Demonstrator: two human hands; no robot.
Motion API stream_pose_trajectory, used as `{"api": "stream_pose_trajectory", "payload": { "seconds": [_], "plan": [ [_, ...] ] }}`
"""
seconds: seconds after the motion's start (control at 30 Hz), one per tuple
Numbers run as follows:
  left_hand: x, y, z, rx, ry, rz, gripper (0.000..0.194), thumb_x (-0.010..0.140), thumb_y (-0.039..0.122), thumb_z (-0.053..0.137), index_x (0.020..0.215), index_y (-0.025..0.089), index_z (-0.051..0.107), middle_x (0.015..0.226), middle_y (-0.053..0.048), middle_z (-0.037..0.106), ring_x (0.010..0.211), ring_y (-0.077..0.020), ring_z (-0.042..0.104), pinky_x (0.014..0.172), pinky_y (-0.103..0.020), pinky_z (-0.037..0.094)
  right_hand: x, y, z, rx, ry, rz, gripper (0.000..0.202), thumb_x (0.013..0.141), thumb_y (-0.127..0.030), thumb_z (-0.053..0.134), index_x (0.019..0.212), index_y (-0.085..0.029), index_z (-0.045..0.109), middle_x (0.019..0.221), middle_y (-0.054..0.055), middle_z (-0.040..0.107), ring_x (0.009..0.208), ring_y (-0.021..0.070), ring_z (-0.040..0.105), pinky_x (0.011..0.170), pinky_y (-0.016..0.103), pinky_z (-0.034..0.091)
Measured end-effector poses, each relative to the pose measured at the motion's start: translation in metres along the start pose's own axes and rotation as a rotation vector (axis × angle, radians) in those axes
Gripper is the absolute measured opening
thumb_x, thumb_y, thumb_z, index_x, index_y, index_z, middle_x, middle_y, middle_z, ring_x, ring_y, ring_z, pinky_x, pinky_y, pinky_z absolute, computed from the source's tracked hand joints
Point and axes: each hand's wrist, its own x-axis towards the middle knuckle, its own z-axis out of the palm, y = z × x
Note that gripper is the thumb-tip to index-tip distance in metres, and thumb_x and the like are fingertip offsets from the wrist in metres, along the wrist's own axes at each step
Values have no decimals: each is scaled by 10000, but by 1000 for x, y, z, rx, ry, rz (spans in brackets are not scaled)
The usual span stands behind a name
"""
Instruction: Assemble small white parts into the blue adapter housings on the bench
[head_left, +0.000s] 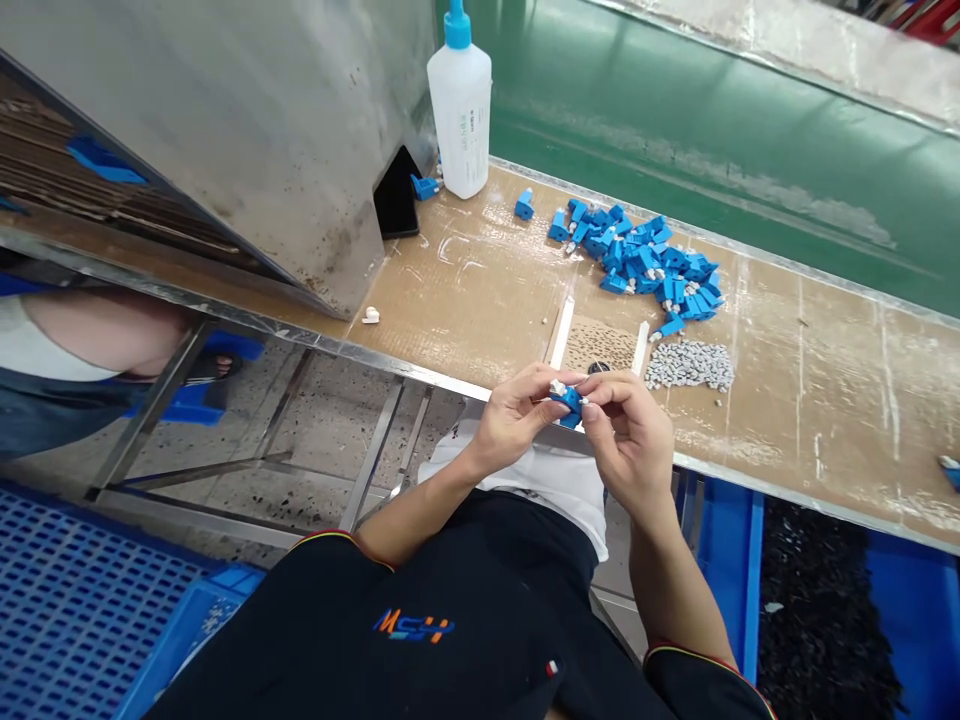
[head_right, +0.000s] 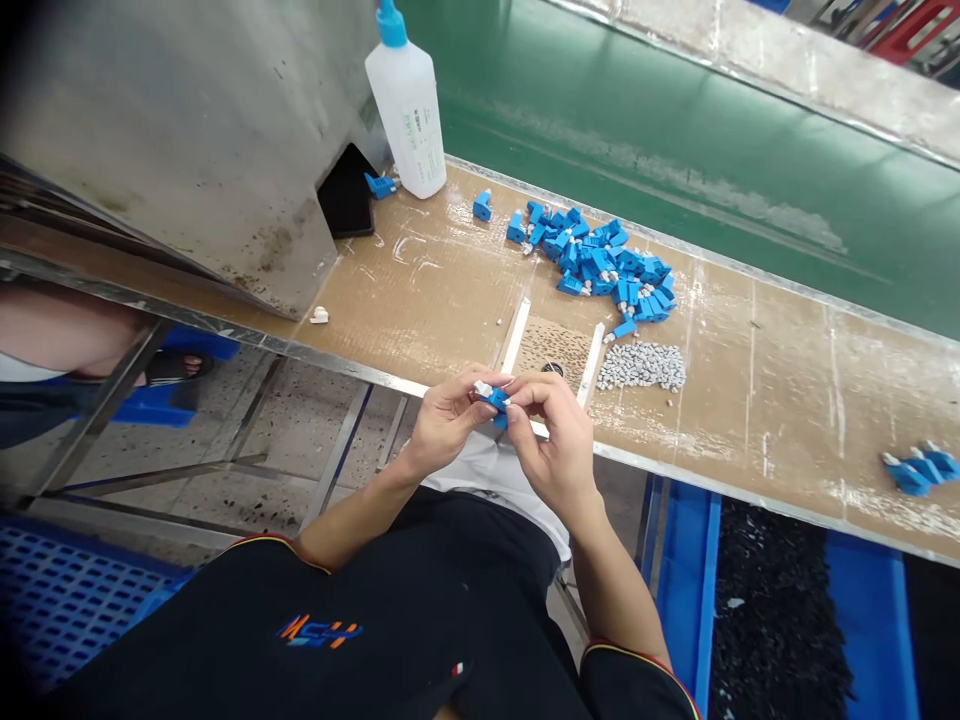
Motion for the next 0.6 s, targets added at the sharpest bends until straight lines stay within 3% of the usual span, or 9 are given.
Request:
{"api": "stream_pose_trajectory", "payload": {
  "seconds": [0.37,0.6],
  "plan": [
    [-2,-6,8,58,-1,3,392,877,541,785,1163,276,827,981,-51,675,889,-155,655,794,-269,558,-5,5,-7,-46,22,11,82,1005,-238,591,924,-244,604,935,58,683,848,193,674,643,301,563],
    [-4,-8,-2,366,-13,194,342,961,466,705,1233,280,796,799,-4,567,722,-122,554,673,-245,504,-4,4,-14,-121,-47,-18,132,1009,-198,587,889,-250,598,883,34,682,804,176,658,680,297,555]
  ]
}}
